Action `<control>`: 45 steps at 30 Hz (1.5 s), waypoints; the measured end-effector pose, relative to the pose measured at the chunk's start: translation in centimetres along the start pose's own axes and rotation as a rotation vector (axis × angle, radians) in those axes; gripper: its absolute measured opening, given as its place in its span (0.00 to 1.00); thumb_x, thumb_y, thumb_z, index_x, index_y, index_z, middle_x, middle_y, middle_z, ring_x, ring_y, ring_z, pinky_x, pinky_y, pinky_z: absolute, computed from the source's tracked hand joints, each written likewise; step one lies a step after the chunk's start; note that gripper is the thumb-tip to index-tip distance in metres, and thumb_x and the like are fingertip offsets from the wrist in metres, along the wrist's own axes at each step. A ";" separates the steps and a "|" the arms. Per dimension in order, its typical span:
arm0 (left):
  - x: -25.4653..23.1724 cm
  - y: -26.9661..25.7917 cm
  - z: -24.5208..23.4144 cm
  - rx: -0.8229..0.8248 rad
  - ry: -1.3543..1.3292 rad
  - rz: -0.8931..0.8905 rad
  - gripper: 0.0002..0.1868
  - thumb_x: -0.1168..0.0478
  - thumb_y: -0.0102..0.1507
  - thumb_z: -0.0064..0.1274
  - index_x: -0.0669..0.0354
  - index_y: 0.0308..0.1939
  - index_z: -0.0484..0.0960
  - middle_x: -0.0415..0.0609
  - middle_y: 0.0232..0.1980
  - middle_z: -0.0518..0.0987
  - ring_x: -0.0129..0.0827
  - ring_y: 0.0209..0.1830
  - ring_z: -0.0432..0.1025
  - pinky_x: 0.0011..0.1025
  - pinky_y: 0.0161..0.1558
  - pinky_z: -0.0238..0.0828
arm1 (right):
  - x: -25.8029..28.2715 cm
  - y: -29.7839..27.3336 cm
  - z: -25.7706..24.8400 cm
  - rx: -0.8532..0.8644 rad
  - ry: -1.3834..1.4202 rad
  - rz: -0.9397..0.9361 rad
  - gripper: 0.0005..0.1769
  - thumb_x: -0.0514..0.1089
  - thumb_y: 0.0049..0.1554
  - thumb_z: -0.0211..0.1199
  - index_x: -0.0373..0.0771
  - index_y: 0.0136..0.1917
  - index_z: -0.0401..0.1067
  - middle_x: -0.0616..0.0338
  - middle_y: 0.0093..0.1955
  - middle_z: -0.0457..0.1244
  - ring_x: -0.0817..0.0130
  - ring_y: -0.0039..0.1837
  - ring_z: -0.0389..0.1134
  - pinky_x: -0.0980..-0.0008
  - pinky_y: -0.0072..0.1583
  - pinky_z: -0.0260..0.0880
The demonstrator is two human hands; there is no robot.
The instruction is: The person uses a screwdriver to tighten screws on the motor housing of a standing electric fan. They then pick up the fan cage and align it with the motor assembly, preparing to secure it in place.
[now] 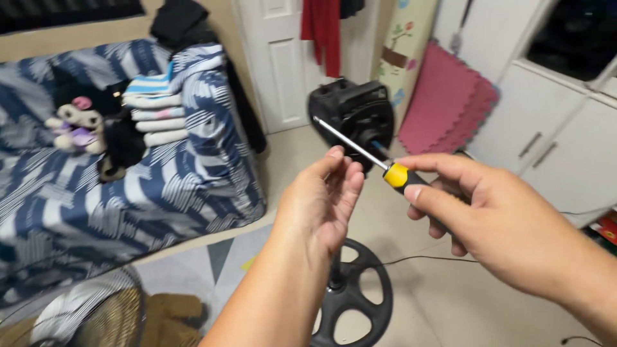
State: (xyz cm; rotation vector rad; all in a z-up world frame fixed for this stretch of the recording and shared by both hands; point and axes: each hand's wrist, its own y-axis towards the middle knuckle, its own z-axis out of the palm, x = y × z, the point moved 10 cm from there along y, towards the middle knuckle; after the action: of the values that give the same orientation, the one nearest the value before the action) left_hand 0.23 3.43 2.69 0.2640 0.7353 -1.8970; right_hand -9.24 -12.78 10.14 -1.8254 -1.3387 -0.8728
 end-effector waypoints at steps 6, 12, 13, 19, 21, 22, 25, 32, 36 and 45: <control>2.8 2.5 1.6 -0.178 -0.218 -0.099 0.04 0.65 0.65 0.55 0.63 0.38 0.81 0.46 0.38 0.81 0.31 0.39 0.79 0.34 0.50 0.82 | -5.3 -0.3 -3.5 -0.066 -0.106 0.036 0.24 0.47 0.59 0.67 0.55 0.69 0.75 0.61 0.43 0.65 0.76 0.38 0.60 0.73 0.37 0.65; 4.2 2.4 2.6 -0.234 -0.216 -0.123 0.05 0.65 0.65 0.54 0.64 0.38 0.81 0.47 0.37 0.80 0.36 0.40 0.79 0.36 0.51 0.83 | -6.5 -1.1 -4.8 -0.111 -0.134 0.166 0.22 0.51 0.58 0.69 0.61 0.67 0.77 0.67 0.43 0.68 0.74 0.34 0.50 0.69 0.34 0.58; 4.5 2.6 2.7 -0.239 -0.201 -0.129 0.05 0.64 0.66 0.54 0.63 0.37 0.81 0.47 0.37 0.81 0.35 0.40 0.79 0.35 0.51 0.82 | -6.7 -1.3 -5.0 -0.115 -0.153 0.212 0.22 0.51 0.59 0.70 0.63 0.67 0.77 0.66 0.42 0.68 0.73 0.34 0.49 0.69 0.34 0.57; 5.8 3.9 3.6 -0.232 -0.170 -0.167 0.06 0.63 0.66 0.53 0.60 0.36 0.82 0.46 0.37 0.82 0.33 0.40 0.79 0.33 0.49 0.81 | -6.8 -1.5 -6.6 -0.150 -0.237 0.271 0.23 0.52 0.58 0.71 0.69 0.66 0.77 0.67 0.43 0.68 0.71 0.34 0.49 0.68 0.35 0.57; 6.0 4.4 3.9 -0.221 -0.125 -0.167 0.07 0.62 0.67 0.53 0.60 0.36 0.82 0.46 0.37 0.82 0.33 0.39 0.79 0.33 0.49 0.81 | -6.6 -1.1 -7.1 -0.186 -0.241 0.166 0.23 0.53 0.57 0.72 0.67 0.66 0.77 0.71 0.44 0.68 0.72 0.33 0.50 0.69 0.34 0.59; 6.2 4.6 3.9 -0.222 -0.127 -0.173 0.06 0.62 0.67 0.53 0.60 0.36 0.82 0.46 0.38 0.82 0.33 0.39 0.79 0.32 0.49 0.82 | -6.5 -1.0 -7.2 -0.200 -0.248 0.107 0.24 0.54 0.56 0.72 0.67 0.66 0.77 0.72 0.44 0.69 0.73 0.32 0.51 0.70 0.34 0.61; 6.9 5.2 4.0 -0.223 -0.113 -0.178 0.06 0.62 0.67 0.54 0.59 0.38 0.82 0.46 0.38 0.82 0.33 0.40 0.79 0.32 0.49 0.82 | -6.6 -0.9 -7.6 -0.250 -0.276 -0.070 0.26 0.54 0.52 0.71 0.64 0.65 0.78 0.74 0.44 0.69 0.75 0.32 0.55 0.72 0.32 0.64; 7.3 6.1 5.8 -0.127 -0.008 -0.145 0.07 0.59 0.67 0.52 0.55 0.45 0.82 0.44 0.42 0.81 0.32 0.46 0.79 0.33 0.52 0.80 | -12.0 0.5 -4.8 -0.028 0.233 0.265 0.26 0.51 0.59 0.64 0.59 0.71 0.74 0.56 0.44 0.68 0.71 0.36 0.58 0.69 0.34 0.60; 7.1 6.7 7.7 -0.121 0.020 -0.126 0.09 0.59 0.68 0.47 0.56 0.49 0.80 0.47 0.46 0.82 0.36 0.47 0.79 0.35 0.53 0.80 | -11.7 0.7 -4.0 -0.036 0.338 0.305 0.25 0.52 0.61 0.62 0.57 0.72 0.73 0.61 0.45 0.69 0.72 0.36 0.61 0.71 0.34 0.60; 11.8 8.5 11.2 -0.025 -0.305 -0.137 0.09 0.56 0.67 0.54 0.52 0.47 0.81 0.39 0.42 0.82 0.25 0.41 0.77 0.27 0.44 0.77 | -12.1 0.6 -6.6 -0.160 0.373 0.324 0.24 0.52 0.63 0.62 0.56 0.72 0.74 0.59 0.44 0.68 0.70 0.35 0.62 0.70 0.34 0.59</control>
State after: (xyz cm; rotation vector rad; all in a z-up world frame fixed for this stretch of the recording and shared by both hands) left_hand 4.23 -14.45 2.57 -0.0934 0.5815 -1.9971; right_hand -12.28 -24.41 3.41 -1.8182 -0.7362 -1.0980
